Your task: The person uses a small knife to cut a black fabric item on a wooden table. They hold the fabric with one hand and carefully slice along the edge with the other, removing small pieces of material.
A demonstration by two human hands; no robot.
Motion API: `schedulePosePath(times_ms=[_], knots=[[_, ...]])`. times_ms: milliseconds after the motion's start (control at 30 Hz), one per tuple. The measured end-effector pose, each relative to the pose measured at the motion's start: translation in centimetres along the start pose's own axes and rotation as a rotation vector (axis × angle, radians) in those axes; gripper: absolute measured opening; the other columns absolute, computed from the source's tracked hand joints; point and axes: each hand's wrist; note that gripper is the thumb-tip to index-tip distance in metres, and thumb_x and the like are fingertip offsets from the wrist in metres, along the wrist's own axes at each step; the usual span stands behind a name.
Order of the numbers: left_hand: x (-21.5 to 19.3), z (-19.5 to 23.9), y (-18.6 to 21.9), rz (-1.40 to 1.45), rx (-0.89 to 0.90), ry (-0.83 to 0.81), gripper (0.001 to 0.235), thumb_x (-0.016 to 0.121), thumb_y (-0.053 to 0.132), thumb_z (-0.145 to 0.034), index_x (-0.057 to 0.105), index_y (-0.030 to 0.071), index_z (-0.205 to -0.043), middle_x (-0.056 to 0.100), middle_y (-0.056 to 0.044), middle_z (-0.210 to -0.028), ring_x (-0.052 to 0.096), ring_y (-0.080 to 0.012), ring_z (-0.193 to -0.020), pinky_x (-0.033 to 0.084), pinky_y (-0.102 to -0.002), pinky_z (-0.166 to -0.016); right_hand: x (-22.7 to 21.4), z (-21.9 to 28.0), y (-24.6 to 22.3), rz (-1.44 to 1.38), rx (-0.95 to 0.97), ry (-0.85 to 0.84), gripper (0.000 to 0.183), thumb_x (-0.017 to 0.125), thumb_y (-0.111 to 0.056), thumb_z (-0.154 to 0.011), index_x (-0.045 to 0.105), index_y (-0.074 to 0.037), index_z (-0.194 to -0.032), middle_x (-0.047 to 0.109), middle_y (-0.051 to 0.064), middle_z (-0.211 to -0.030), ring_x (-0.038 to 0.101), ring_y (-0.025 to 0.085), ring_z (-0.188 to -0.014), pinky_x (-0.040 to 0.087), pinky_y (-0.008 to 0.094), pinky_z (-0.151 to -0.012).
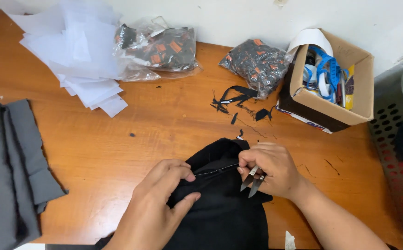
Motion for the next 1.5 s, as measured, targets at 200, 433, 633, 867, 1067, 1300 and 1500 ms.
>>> schedulePosePath(times_ms=[200, 433, 633, 867, 1067, 1300, 1500], knots=[[1.6, 3.0, 0.2, -0.09, 0.073, 0.445, 0.012, 0.068, 0.009, -0.07, 0.058, 0.005, -0.076, 0.052, -0.01, -0.094, 0.058, -0.0133, -0.076, 0.046, -0.021, -0.069, 0.1, -0.3, -1.1, 0.061, -0.061, -0.016, 0.016, 0.051, 0.001, -0.065, 0.046, -0.012, -0.056, 0.038, -0.003, -0.044, 0.031, 0.013, -0.039, 0.03, 0.024, -0.043], [1.5, 3.2, -0.1, -0.22, 0.238, 0.369, 0.009, 0.056, 0.004, -0.079, 0.058, 0.005, -0.089, 0.051, -0.012, -0.091, 0.051, -0.0241, -0.077, 0.045, -0.03, -0.07, 0.6, -0.2, -1.3, 0.106, -0.158, 0.033, 0.015, 0.051, -0.002, -0.072, 0.047, -0.01, -0.061, 0.039, -0.002, -0.046, 0.032, 0.013, -0.039, 0.027, 0.024, -0.04], [1.2, 2.8, -0.2, -0.039, 0.138, 0.185, 0.021, 0.048, 0.004, -0.08, 0.059, 0.012, -0.095, 0.045, -0.006, -0.091, 0.047, -0.0203, -0.081, 0.041, -0.029, -0.07, 0.5, -0.7, -2.0, 0.081, -0.289, 0.093, 0.012, 0.049, 0.004, -0.07, 0.051, -0.007, -0.065, 0.041, -0.002, -0.049, 0.033, 0.011, -0.038, 0.023, 0.023, -0.04], [1.7, 0.5, 2.4, -0.448, 0.24, 0.313, 0.014, 0.06, 0.021, -0.072, 0.058, 0.011, -0.081, 0.053, -0.012, -0.099, 0.049, -0.0299, -0.086, 0.036, -0.044, -0.081, 0.3, -0.8, -2.0, 0.077, -0.303, 0.089, 0.01, 0.052, -0.002, -0.076, 0.053, -0.005, -0.067, 0.043, 0.0, -0.049, 0.036, 0.012, -0.038, 0.026, 0.024, -0.039], [4.2, -1.3, 2.2, -0.366, 0.278, 0.114, 0.023, 0.052, 0.014, -0.079, 0.055, 0.011, -0.101, 0.056, -0.006, -0.091, 0.053, -0.025, -0.081, 0.039, -0.041, -0.07, 0.2, 0.3, -0.7, 0.011, -0.094, 0.078, 0.01, 0.054, -0.004, -0.077, 0.051, -0.009, -0.068, 0.032, -0.003, -0.05, 0.034, 0.012, -0.042, 0.031, 0.025, -0.045], [4.8, -2.0, 1.0, 0.052, -0.081, -0.059, 0.019, 0.054, 0.02, -0.075, 0.065, 0.019, -0.09, 0.054, 0.005, -0.07, 0.053, -0.014, -0.056, 0.038, -0.029, -0.046, -0.5, 0.9, 0.4, -0.386, 0.143, -0.062, 0.018, 0.057, -0.025, -0.079, 0.05, -0.009, -0.083, 0.047, -0.004, -0.063, 0.041, 0.006, -0.048, 0.033, 0.019, -0.046], [4.8, -2.1, 0.7, 0.399, -0.169, 0.08, 0.011, 0.069, 0.022, -0.068, 0.071, 0.014, -0.076, 0.061, 0.004, -0.068, 0.058, -0.0061, -0.062, 0.043, -0.018, -0.057, -1.2, -0.2, 0.0, -0.147, 0.055, 0.083, 0.045, 0.024, -0.023, -0.091, 0.052, 0.001, -0.065, 0.048, 0.008, -0.055, 0.043, 0.016, -0.046, 0.032, 0.026, -0.045]])
Point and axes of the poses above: each hand's wrist, its own z-axis away from the middle knuckle, its own x-axis out of the palm, y = z × x
